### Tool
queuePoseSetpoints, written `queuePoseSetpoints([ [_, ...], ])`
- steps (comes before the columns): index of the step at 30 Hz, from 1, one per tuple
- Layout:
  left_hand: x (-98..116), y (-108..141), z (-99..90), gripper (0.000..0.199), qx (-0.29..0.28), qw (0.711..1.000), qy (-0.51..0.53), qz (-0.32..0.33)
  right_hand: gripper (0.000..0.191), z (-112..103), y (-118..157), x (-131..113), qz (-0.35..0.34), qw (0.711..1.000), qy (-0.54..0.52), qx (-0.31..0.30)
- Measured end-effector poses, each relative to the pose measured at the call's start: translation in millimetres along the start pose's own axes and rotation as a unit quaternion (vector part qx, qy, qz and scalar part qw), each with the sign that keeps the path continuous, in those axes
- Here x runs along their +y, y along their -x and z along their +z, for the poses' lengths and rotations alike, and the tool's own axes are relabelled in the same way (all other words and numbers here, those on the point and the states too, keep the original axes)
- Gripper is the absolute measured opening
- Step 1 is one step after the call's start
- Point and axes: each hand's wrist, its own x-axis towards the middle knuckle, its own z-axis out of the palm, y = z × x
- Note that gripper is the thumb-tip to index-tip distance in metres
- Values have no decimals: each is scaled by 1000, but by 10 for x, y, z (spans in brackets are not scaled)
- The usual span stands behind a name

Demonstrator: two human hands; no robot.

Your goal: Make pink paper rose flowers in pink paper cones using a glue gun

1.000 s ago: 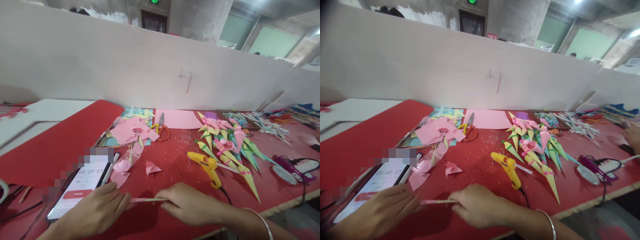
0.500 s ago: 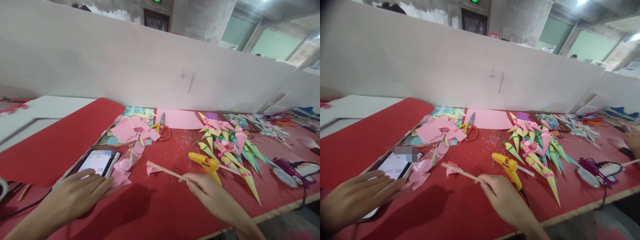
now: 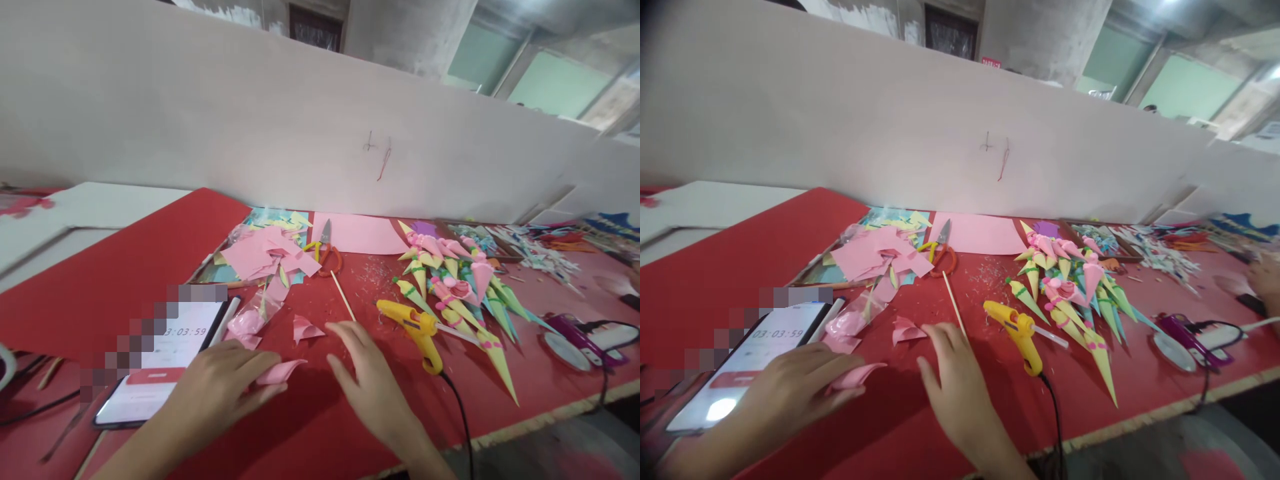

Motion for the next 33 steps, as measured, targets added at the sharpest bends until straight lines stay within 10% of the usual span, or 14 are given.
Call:
queuePoseSetpoints([
  [4,110,-111,81,15,-82,996,-9,25,26,63,17,-172,27,978,-206,-24],
  [11,177,-193,197,21,-175,959,201,-95,15,81,-39,-159,76,962,-261,5],
  [15,235,-212,193,26,-209,888,370,-175,26,80,-42,-154,81,938,-334,32],
  [20,310,-218,243,33,-225,728,599,-245,14,106,-43,-134,111,899,-422,43],
  [25,312,-170,301,36,-216,670,646,-297,10,89,-51,-102,56,947,-314,34],
  [33,339,-177,234,42,-215,669,606,-373,13,136,-14,-101,-36,989,-140,12],
])
